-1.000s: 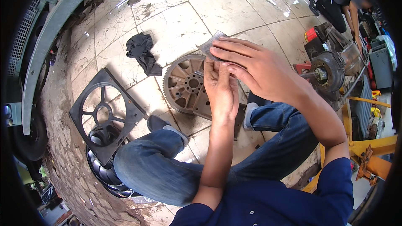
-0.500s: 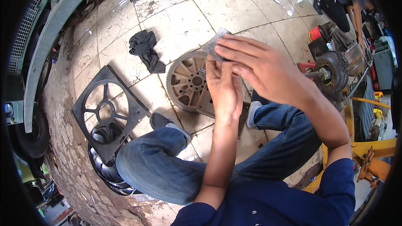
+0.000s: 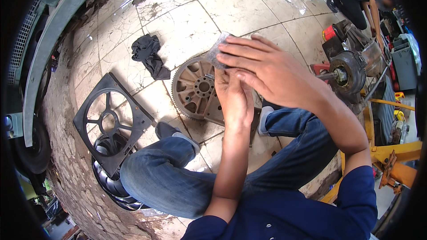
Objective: The person sits on the floor and uses a sanding pad to smooth the edges of a small metal ring. They repeatedly rub the sanding pad against the ring's edges and surfaces, rotating the ring to access different areas.
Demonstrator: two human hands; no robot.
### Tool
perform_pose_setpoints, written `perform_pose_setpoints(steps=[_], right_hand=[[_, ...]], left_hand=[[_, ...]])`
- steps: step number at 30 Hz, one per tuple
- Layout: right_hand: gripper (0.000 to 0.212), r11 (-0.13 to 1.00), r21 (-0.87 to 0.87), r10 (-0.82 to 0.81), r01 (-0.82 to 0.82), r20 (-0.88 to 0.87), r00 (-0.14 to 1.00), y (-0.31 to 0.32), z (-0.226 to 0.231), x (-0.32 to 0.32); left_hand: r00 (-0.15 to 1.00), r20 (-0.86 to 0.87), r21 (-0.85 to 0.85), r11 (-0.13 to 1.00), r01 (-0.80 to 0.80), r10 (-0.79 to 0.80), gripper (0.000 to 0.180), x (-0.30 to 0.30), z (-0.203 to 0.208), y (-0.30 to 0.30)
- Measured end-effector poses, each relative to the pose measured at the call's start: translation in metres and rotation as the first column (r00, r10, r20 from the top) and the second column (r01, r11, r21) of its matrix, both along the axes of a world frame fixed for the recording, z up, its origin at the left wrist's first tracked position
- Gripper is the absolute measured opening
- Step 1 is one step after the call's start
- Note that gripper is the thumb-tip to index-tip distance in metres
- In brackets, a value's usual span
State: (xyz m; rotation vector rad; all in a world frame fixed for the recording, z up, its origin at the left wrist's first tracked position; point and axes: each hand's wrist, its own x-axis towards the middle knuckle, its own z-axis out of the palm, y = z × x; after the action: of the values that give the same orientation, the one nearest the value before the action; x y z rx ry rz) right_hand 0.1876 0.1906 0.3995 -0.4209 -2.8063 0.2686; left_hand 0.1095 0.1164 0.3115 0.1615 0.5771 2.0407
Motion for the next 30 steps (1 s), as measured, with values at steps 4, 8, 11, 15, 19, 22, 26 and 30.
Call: perform_pose_setpoints(steps=[4, 8, 11, 15, 19, 22, 26, 30], right_hand=[[0.037, 0.995, 0.063, -0.073, 0.071, 0.019, 0.997, 0.012, -0.002, 0.004], [0.036, 0.999, 0.050, 0.000, 0.002, -0.043, 0.999, 0.009, 0.002, 0.006], [0.036, 0.997, 0.010, -0.074, 0.074, -0.006, 0.997, 0.026, 0.009, 0.011], [0.035, 0.995, 0.064, 0.085, -0.082, -0.053, 0.995, 0.012, 0.012, 0.008], [0.034, 0.991, -0.061, -0.117, 0.116, -0.018, 0.993, 0.019, 0.008, 0.010], [0.035, 0.975, -0.197, -0.121, 0.100, -0.096, 0.988, 0.010, 0.013, 0.010], [0.035, 0.957, -0.275, -0.116, 0.089, -0.083, 0.990, 0.020, 0.012, 0.013], [0.036, 0.954, -0.296, -0.093, 0.052, -0.124, 0.988, 0.015, 0.013, 0.010]], left_hand=[[1.000, 0.018, 0.011, 1.000, -0.017, 0.017, 0.036, 0.001, 0.002, 0.007], [1.000, 0.019, 0.005, 1.000, -0.023, 0.023, 0.033, -0.002, 0.003, 0.004], [1.000, -0.010, 0.027, 0.999, -0.028, 0.028, 0.033, -0.005, 0.005, 0.003], [0.999, -0.011, 0.019, 0.999, -0.041, 0.042, 0.032, -0.005, 0.003, 0.006], [0.999, -0.009, 0.022, 0.999, -0.033, 0.033, 0.034, -0.004, -0.002, 0.004], [0.999, -0.010, 0.039, 0.999, -0.036, 0.037, 0.037, -0.008, 0.002, 0.005], [0.999, -0.021, 0.036, 0.998, -0.045, 0.046, 0.042, -0.009, 0.012, 0.002], [0.994, -0.083, 0.012, 0.997, -0.071, 0.072, 0.043, -0.007, 0.011, 0.004]])
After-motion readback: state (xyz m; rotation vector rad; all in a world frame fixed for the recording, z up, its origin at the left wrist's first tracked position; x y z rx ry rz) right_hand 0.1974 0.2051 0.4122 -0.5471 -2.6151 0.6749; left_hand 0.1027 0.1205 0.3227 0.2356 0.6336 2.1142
